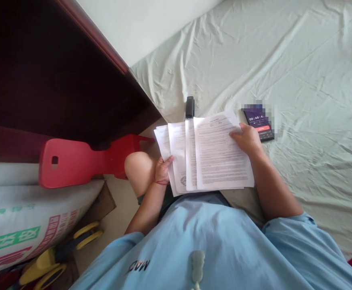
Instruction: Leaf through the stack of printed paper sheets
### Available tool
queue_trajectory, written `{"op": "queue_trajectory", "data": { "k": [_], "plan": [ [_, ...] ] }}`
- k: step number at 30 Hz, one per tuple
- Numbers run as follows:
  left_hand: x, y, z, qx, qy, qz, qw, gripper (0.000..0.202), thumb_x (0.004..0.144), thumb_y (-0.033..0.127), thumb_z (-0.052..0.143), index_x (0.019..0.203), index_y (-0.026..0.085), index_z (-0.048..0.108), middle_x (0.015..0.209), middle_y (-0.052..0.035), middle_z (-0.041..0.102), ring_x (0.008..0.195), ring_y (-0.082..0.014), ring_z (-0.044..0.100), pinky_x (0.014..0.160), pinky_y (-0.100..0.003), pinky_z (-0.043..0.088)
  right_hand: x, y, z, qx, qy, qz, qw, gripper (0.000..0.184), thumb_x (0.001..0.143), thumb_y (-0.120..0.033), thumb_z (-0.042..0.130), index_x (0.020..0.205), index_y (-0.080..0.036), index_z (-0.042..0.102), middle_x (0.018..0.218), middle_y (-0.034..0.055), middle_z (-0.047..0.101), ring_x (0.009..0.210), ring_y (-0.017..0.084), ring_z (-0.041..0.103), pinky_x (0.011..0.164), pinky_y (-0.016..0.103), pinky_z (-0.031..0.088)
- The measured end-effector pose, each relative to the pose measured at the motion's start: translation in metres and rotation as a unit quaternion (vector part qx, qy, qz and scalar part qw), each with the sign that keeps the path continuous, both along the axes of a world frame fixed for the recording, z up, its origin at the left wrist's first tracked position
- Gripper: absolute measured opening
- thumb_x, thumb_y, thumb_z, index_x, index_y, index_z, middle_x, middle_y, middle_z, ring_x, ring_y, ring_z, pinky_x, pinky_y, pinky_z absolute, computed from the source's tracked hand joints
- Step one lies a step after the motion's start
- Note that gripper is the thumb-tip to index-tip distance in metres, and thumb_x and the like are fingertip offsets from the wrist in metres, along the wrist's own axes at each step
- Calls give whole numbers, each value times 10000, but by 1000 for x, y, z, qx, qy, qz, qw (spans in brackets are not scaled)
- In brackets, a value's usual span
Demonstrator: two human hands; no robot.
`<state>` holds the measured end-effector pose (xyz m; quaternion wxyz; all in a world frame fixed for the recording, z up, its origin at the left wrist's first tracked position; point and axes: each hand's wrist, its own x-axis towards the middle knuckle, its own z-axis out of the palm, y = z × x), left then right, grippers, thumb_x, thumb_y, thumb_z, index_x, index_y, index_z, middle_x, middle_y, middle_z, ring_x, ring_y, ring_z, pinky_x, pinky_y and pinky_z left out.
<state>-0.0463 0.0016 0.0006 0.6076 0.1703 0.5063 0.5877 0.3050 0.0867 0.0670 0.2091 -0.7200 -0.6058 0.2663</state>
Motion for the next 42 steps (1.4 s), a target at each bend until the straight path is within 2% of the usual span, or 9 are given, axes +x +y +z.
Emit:
{"op": "queue_trajectory", "data": {
  "k": [7, 15, 22, 27, 32, 36, 42],
  "plan": [
    [-1, -1, 1, -4, 0, -1, 1000, 575, 491, 381, 1070, 952, 174, 797, 904, -52, 823, 886, -271, 800, 972, -459, 634, -4, 0, 4, -27, 10, -23, 999, 197, 795, -385, 679, 901, -221, 707, 836, 79, 744, 824, 286, 688, 707, 373, 478],
    [-2, -1, -4, 4, 15, -6, 1000, 573, 515, 395, 1059, 973, 167, 800, 949, -80, 828, 961, -300, 799, 971, -454, 634, -4, -1, 4, -16, 20, -15, 1000, 247, 792, -405, 671, 932, -212, 731, 857, 90, 768, 841, 296, 700, 727, 381, 511],
    [-1, 0, -8, 14, 21, -38, 999, 530, 575, 425, 1035, 974, 164, 804, 999, -100, 830, 1050, -320, 789, 995, -453, 627, -13, -4, 6, -22, 5, 8, 1000, 286, 828, -419, 637, 974, -198, 744, 940, 119, 778, 878, 310, 711, 769, 394, 523],
    [3, -1, -9, 2, 9, -44, 999, 562, 579, 398, 1038, 1026, 160, 792, 1020, -101, 830, 986, -305, 799, 1005, -473, 617, -17, -4, 9, -29, 12, 24, 999, 290, 830, -422, 638, 957, -186, 749, 882, 97, 770, 840, 280, 701, 778, 373, 515],
    [6, -1, -8, -11, 2, -47, 999, 557, 576, 384, 1041, 1013, 153, 783, 1031, -107, 829, 926, -292, 801, 959, -466, 631, -18, -6, 2, -21, 52, 45, 997, 319, 835, -449, 647, 972, -183, 756, 825, 69, 758, 811, 263, 695, 712, 346, 501],
    [8, -2, -6, -19, 1, -43, 999, 576, 546, 388, 1050, 996, 151, 780, 1018, -103, 829, 949, -299, 797, 955, -457, 631, -18, -7, -3, -12, 59, 50, 997, 332, 836, -456, 640, 987, -187, 761, 823, 63, 751, 823, 260, 689, 691, 333, 496],
    [10, -4, -6, -11, -1, -47, 999, 565, 586, 408, 1025, 1041, 161, 800, 1077, -104, 828, 1057, -308, 782, 1010, -434, 602, -17, -6, -4, -11, 51, 43, 998, 309, 830, -468, 643, 932, -193, 738, 823, 66, 736, 824, 260, 679, 694, 336, 483]
  ]
}}
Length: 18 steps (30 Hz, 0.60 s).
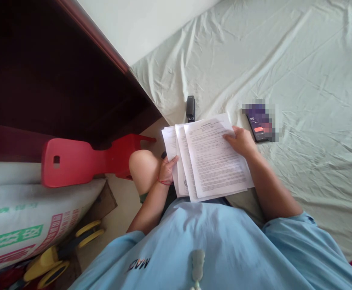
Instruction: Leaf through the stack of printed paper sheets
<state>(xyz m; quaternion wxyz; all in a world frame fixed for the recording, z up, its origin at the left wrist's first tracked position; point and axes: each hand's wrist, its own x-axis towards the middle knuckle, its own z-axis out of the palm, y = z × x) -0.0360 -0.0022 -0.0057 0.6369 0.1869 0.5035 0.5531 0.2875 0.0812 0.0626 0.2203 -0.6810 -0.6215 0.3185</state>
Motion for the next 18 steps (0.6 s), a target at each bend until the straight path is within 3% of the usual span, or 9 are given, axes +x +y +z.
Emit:
{"op": "queue_trajectory", "data": {
  "k": [6, 18],
  "plan": [
    [-2, -1, -1, -3, -27, -16, 999, 473, 654, 388, 944, 1034, 137, 815, 1105, -96, 824, 1010, -262, 776, 972, -356, 590, 0, 1, -2, -3, 7, 0, 1000, 275, 793, -448, 658, 894, -199, 718, 773, 38, 693, 773, 234, 634, 680, 331, 456],
    [1, 2, -4, 6, -4, 13, 1000, 496, 650, 466, 959, 1014, 163, 816, 1100, -96, 820, 1141, -296, 758, 1029, -373, 582, 11, 1, 9, 4, 6, -39, 999, 220, 784, -439, 678, 860, -233, 693, 799, 51, 716, 804, 261, 651, 674, 347, 467]
  ]
}}
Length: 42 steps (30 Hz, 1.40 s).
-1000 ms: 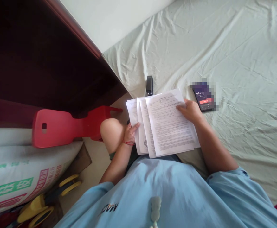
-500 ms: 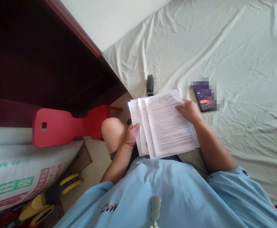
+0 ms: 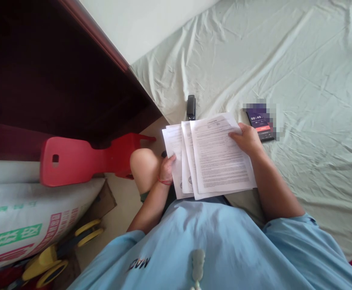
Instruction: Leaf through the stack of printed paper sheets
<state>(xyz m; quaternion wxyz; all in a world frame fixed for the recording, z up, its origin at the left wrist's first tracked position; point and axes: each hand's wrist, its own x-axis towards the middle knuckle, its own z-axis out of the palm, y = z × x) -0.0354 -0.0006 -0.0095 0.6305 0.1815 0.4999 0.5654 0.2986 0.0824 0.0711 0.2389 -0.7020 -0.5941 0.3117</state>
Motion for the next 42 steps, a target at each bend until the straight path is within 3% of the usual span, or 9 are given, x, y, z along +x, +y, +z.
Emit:
{"op": "queue_trajectory", "data": {
  "k": [8, 21, 26, 36, 42],
  "plan": [
    [3, 0, 4, 11, 28, -2, 1000, 551, 624, 559, 980, 1002, 186, 831, 1018, -91, 827, 1152, -337, 761, 1017, -431, 616, 3, 0, 0, -4, 8, -1, 1000, 246, 797, -426, 678, 909, -210, 709, 820, 52, 712, 831, 266, 656, 686, 350, 472],
    [6, 0, 5, 11, 7, -10, 1000, 614, 631, 528, 993, 1093, 167, 807, 1127, -109, 819, 1155, -341, 759, 1041, -439, 598, -7, -3, 2, -13, 65, 31, 997, 254, 787, -436, 690, 905, -213, 719, 849, 56, 737, 840, 273, 673, 685, 347, 506],
    [11, 1, 9, -2, 5, -23, 1000, 591, 568, 518, 1016, 979, 151, 803, 985, -111, 824, 1109, -367, 768, 1022, -473, 603, -11, -4, -1, -8, 69, 51, 996, 289, 800, -442, 668, 940, -196, 726, 856, 57, 735, 828, 260, 666, 668, 332, 496],
    [5, -1, 8, 5, 14, -12, 1000, 564, 588, 492, 1016, 992, 157, 807, 987, -109, 829, 1139, -362, 764, 1031, -470, 600, 5, 2, -4, 20, 28, -40, 999, 214, 826, -382, 660, 949, -218, 724, 895, 72, 759, 858, 285, 684, 752, 385, 522],
    [10, 0, 13, 3, 16, -12, 1000, 575, 575, 521, 1018, 974, 163, 809, 981, -95, 832, 1131, -349, 769, 1050, -466, 588, 5, 2, -3, 33, 24, -58, 997, 201, 806, -355, 670, 941, -222, 739, 872, 66, 765, 847, 287, 697, 754, 391, 532]
  ]
}}
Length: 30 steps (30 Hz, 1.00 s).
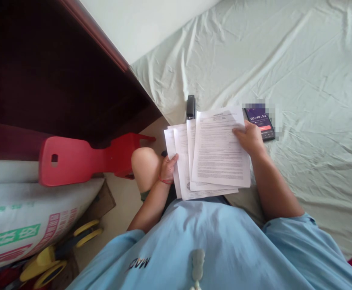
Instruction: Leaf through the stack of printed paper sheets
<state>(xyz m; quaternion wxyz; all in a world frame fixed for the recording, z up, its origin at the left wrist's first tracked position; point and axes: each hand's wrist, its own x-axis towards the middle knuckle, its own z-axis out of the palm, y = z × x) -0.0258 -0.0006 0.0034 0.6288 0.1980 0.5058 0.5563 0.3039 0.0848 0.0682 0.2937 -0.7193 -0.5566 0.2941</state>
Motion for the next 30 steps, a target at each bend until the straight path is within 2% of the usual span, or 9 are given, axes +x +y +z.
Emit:
{"op": "queue_trajectory", "data": {
  "k": [5, 10, 15, 17, 19, 21, 23, 26, 30],
  "plan": [
    [-1, 0, -3, 10, 18, -2, 1000, 609, 614, 551, 995, 1035, 163, 786, 1034, -109, 826, 1142, -345, 757, 1061, -473, 566, -1, 0, -3, 5, 7, 12, 1000, 226, 802, -358, 667, 956, -212, 743, 856, 52, 758, 838, 275, 694, 753, 384, 531],
    [-4, 3, -10, 65, 105, 32, 992, 681, 665, 594, 964, 1140, 214, 659, 1191, -93, 783, 1129, -270, 736, 1076, -415, 540, 0, 0, -6, 3, 8, 13, 1000, 236, 814, -362, 668, 973, -206, 747, 857, 53, 754, 837, 272, 694, 744, 378, 527],
    [-4, 6, -13, 95, 105, 71, 987, 937, 655, 551, 986, 1426, 275, 531, 1495, -122, 643, 1383, -287, 625, 1174, -403, 480, 0, 0, -6, 5, 9, 12, 1000, 203, 819, -344, 672, 952, -209, 745, 862, 54, 752, 840, 272, 694, 741, 372, 524],
    [-3, 5, -13, 72, 69, 57, 993, 865, 630, 529, 1001, 1352, 234, 627, 1413, -129, 703, 1314, -306, 675, 1149, -425, 506, 0, 0, -5, 3, 6, 9, 1000, 198, 821, -344, 671, 947, -211, 745, 864, 54, 752, 840, 271, 692, 738, 371, 520],
    [-2, 4, -12, 27, 36, 24, 999, 717, 591, 520, 1015, 1153, 167, 742, 1199, -135, 793, 1148, -325, 751, 1095, -461, 545, 0, 0, -4, 1, 7, 7, 1000, 199, 822, -345, 668, 948, -212, 744, 866, 55, 753, 841, 269, 690, 735, 369, 516],
    [-1, 2, -10, -11, 13, 5, 1000, 630, 555, 512, 1027, 1008, 140, 794, 1033, -125, 823, 1010, -330, 786, 1047, -489, 574, -1, -1, -3, -1, 10, 7, 1000, 199, 820, -345, 668, 950, -214, 742, 864, 54, 753, 840, 267, 689, 739, 369, 514],
    [1, 1, -8, -24, 3, 14, 1000, 594, 526, 491, 1038, 955, 145, 817, 972, -106, 831, 948, -321, 796, 1025, -493, 589, -1, -1, -3, -2, 13, 9, 1000, 200, 818, -347, 668, 949, -214, 741, 863, 54, 754, 838, 266, 689, 744, 369, 515],
    [2, 1, -6, -24, -6, 29, 999, 569, 520, 485, 1042, 933, 156, 830, 979, -96, 835, 958, -317, 801, 1030, -486, 596, -1, -1, -3, -3, 10, 10, 1000, 201, 815, -347, 665, 942, -210, 739, 853, 53, 751, 827, 264, 687, 742, 369, 516],
    [3, 2, -6, -18, -14, 24, 999, 581, 549, 511, 1030, 966, 155, 838, 1006, -114, 835, 1113, -356, 777, 1081, -498, 579, -2, -1, -2, -11, 10, 13, 1000, 227, 813, -360, 668, 958, -202, 743, 839, 45, 748, 818, 259, 687, 749, 367, 526]
  ]
}}
